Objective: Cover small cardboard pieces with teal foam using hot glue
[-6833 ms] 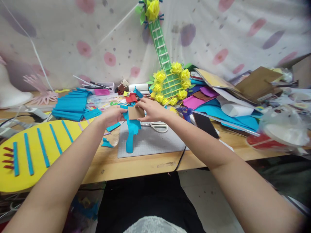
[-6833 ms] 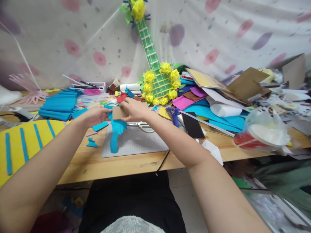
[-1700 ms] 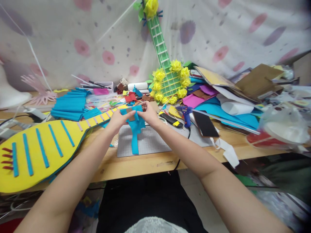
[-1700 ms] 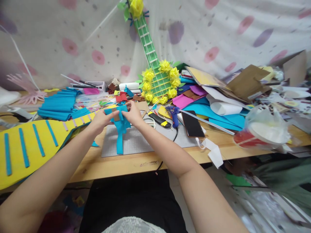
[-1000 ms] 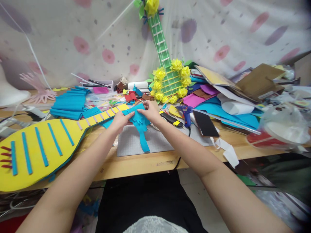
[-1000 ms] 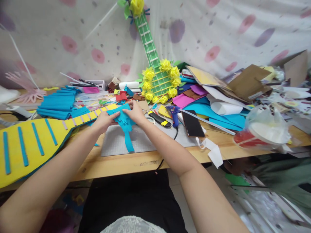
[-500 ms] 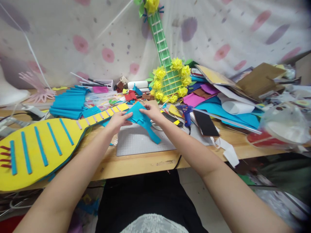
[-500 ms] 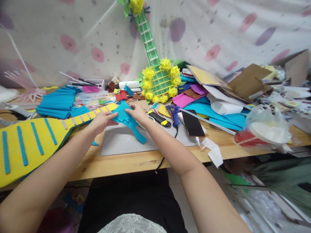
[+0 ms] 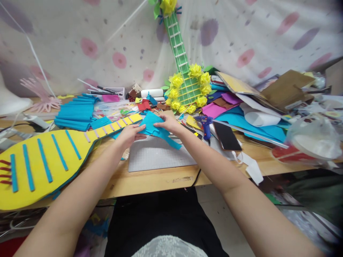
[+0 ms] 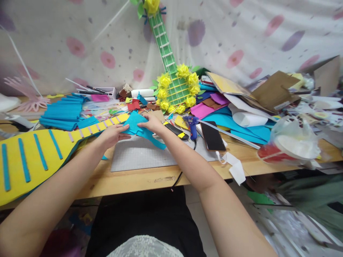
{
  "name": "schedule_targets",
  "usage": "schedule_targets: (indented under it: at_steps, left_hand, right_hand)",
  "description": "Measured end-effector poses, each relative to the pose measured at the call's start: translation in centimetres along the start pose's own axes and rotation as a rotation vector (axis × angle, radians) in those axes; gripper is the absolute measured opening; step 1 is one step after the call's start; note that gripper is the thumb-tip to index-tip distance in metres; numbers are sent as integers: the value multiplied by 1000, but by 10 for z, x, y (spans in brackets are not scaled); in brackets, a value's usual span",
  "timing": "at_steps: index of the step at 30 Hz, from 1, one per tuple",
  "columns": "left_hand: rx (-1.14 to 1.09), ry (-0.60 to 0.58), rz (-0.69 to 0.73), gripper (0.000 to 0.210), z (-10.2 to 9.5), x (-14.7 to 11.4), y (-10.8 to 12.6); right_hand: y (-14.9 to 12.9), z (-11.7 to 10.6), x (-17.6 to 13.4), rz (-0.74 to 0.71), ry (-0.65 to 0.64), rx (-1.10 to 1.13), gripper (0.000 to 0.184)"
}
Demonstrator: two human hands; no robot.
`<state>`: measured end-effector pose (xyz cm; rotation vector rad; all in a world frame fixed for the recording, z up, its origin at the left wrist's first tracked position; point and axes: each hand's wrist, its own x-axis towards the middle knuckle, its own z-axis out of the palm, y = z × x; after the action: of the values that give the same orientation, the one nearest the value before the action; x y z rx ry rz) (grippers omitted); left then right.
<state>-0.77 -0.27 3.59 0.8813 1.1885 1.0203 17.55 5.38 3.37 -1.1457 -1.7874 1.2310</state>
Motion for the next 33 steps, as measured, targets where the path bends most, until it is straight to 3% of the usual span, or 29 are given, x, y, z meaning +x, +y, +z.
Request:
schedule_targets:
  at_steps: [4, 9, 13, 20, 23, 25, 30, 33]
  left_hand:
    - [93, -89, -89, 37, -10, 0, 6]
    - [193, -24, 75, 42, -4, 6, 16]
    - [346, 42, 111, 39, 9, 11, 17]
    - [204, 107, 135, 40, 19, 10, 10]
    - [176, 133, 159, 37, 21, 9, 7]
    - [159, 144, 162, 37, 21, 8, 7]
    - [189, 79, 103, 44, 19, 9, 7]
    - [195, 96, 123, 41, 18, 12, 7]
  right_hand:
    - [-4, -2, -3, 10, -31, -115, 27]
    - [-9, -1, -10, 0, -153, -235, 34]
    - [-13, 0, -12, 23, -177, -260, 39]
    - [-17, -8, -14, 30, -222, -218, 38]
    - [-14, -8, -11, -21, -178, -199, 27]
    - [-11, -7, -8, -40, -123, -221, 29]
    - [-14, -4, -7, -39, -109, -279, 24]
    - [-18, -3, -9, -26, -130, -297, 23]
